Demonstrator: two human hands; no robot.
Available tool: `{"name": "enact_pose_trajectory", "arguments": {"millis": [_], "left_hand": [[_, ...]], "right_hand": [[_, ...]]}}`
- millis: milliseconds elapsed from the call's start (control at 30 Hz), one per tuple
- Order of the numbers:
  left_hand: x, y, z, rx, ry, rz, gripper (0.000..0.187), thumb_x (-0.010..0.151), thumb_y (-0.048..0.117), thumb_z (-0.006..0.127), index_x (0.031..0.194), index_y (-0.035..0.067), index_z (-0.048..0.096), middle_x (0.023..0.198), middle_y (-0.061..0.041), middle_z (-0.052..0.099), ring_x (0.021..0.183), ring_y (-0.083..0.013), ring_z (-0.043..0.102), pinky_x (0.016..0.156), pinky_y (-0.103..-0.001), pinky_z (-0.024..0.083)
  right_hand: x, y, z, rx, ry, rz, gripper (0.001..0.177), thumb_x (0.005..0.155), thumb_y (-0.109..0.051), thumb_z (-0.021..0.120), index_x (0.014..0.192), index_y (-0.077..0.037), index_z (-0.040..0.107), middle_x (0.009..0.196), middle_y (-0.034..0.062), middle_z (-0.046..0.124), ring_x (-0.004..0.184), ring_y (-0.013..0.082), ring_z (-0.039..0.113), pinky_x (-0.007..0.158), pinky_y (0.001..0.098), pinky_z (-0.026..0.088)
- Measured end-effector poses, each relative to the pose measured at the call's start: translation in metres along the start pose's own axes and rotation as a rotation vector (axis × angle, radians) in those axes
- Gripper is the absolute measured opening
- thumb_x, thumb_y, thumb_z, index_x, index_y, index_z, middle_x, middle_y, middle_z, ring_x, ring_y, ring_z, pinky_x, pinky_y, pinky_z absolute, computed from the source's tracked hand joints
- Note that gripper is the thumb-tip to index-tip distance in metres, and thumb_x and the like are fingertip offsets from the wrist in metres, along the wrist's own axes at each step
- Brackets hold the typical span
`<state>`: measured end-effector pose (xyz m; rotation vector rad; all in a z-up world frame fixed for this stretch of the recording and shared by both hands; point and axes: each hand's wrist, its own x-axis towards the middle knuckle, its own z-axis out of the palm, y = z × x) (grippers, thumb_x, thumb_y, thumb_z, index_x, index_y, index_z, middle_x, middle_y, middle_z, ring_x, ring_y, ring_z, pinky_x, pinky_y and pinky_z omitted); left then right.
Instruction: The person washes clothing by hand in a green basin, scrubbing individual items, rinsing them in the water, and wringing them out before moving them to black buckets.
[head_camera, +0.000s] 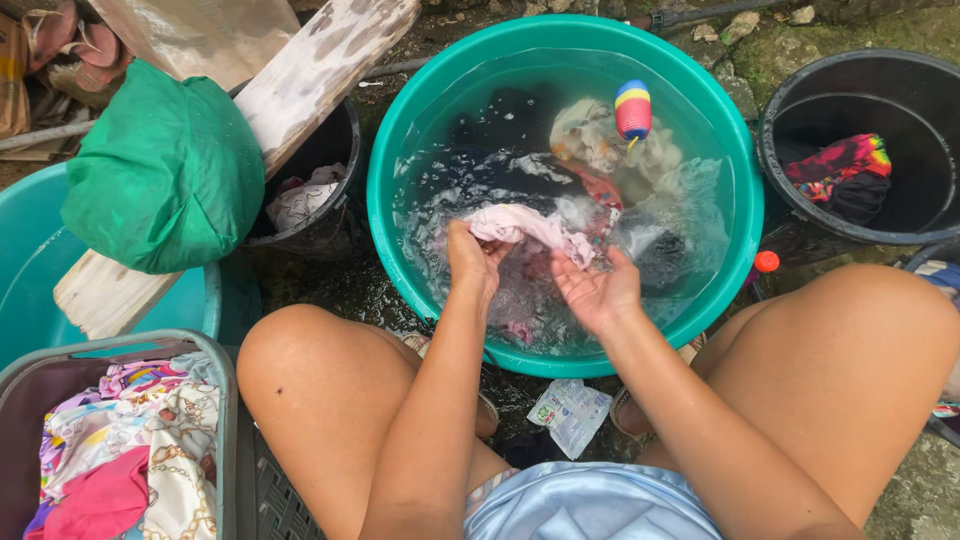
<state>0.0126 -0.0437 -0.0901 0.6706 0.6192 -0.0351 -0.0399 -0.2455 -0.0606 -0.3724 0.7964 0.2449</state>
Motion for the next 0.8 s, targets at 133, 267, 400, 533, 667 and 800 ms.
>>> {"name": "enact_pose_trajectory", "arguments": {"millis": [133,267,400,533,667,800], "left_hand": [[-0.004,-0.004,-0.003,-0.085,-0.100,0.114,0.041,0.093,0.035,0.041,0.101,0.003,0.065,0.097,-0.012,0.071,0.089,-0.0246,0.070,0.084,-0.043,0.058],[-0.019,0.001,0.002,-0.072,-0.280,0.091,0.033,0.094,0.028,0.046,0.104,0.004,0.065,0.100,-0.010,0.071,0.092,-0.0257,0.070,0.087,-0.043,0.057],[-0.046,0.006,0.025,0.114,-0.324,0.128,0.027,0.096,0.033,0.065,0.107,0.008,0.064,0.101,-0.007,0.070,0.093,-0.0187,0.068,0.086,-0.036,0.055],[-0.054,0.006,0.026,0.310,-0.362,0.079,0.021,0.091,0.018,0.073,0.106,0.006,0.065,0.097,-0.005,0.073,0.086,-0.0141,0.068,0.079,-0.031,0.056],[-0.027,-0.008,0.006,0.378,-0.232,0.152,0.021,0.098,0.021,0.066,0.106,0.003,0.072,0.090,-0.001,0.075,0.076,-0.0098,0.065,0.072,-0.027,0.054],[0.007,-0.023,-0.026,0.496,0.013,0.381,0.030,0.107,0.027,0.063,0.099,-0.001,0.071,0.084,-0.002,0.068,0.071,-0.0109,0.055,0.063,-0.032,0.047]], "right_hand": [[-0.050,0.023,0.033,-0.971,-0.085,-0.501,0.082,0.090,-0.032,0.062,0.159,-0.023,0.019,0.150,0.0124,0.036,0.123,0.0278,0.056,0.086,0.0437,0.052],[-0.025,0.023,0.038,-1.129,-0.389,-0.643,0.045,0.095,-0.024,0.069,0.134,-0.009,0.051,0.122,0.0097,0.060,0.103,0.0173,0.062,0.083,0.0318,0.052],[-0.011,0.017,0.026,-1.244,-0.378,-0.740,0.015,0.100,-0.016,0.072,0.108,-0.003,0.071,0.092,0.0034,0.070,0.081,0.0086,0.060,0.072,0.0245,0.049],[-0.013,0.017,0.019,-1.035,-0.456,-0.787,0.011,0.104,-0.013,0.067,0.101,-0.002,0.066,0.086,-0.0014,0.065,0.077,0.0053,0.057,0.070,0.0218,0.048],[-0.019,0.001,0.027,-0.579,-0.367,-0.574,0.017,0.106,-0.021,0.052,0.097,-0.008,0.058,0.083,0.0016,0.064,0.072,0.0106,0.059,0.067,0.0259,0.049],[-0.004,-0.006,0.019,-0.557,-0.299,-0.680,0.017,0.108,-0.020,0.048,0.101,-0.008,0.056,0.093,0.0007,0.059,0.086,0.0078,0.055,0.080,0.0261,0.049]]}}
